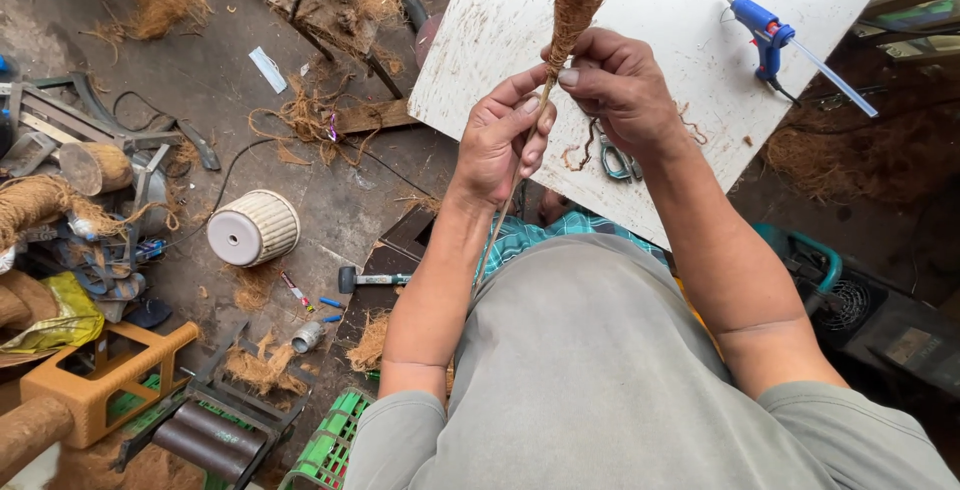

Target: The person wraps sisal fiber around a broom handle using a hot glue gun. They apply glue to the handle, wrap the fiber, trim excess with scissors, and repeat the process to cover the handle.

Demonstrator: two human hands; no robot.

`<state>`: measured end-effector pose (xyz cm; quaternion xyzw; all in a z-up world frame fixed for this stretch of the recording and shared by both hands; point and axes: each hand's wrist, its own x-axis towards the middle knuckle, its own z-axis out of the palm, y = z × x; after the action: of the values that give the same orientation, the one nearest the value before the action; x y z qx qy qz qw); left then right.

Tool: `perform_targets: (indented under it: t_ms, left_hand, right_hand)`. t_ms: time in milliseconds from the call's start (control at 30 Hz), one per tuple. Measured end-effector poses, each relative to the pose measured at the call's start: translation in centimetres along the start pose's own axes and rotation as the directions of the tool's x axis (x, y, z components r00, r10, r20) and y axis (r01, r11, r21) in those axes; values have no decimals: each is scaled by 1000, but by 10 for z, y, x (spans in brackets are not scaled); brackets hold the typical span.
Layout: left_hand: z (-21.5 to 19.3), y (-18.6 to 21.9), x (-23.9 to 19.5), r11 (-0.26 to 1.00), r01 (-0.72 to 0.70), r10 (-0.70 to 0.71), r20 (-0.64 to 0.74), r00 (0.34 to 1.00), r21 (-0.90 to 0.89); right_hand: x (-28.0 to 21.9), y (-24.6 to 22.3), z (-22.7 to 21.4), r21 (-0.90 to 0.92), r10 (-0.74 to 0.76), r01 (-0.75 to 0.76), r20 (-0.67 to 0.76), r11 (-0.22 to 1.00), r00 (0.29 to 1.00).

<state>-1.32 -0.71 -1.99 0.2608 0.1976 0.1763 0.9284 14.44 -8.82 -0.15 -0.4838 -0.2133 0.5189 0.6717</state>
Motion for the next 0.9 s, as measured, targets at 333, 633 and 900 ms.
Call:
perform_targets:
  t_ms: [333,633,900]
  left_hand:
    - [36,2,6,905,-47,155,-225,962,423]
    - [33,-7,12,852,-182,321,-214,923,492]
    - [33,-1,5,935,17,109,-332,937,354]
  right_hand:
    - [-7,-3,-5,-156,-103,94,-53,983,993]
    - [-19,-11,-6,-335,-55,57,13,941,998]
    - [-23,-18,-4,-589,-10,50,72,807,997]
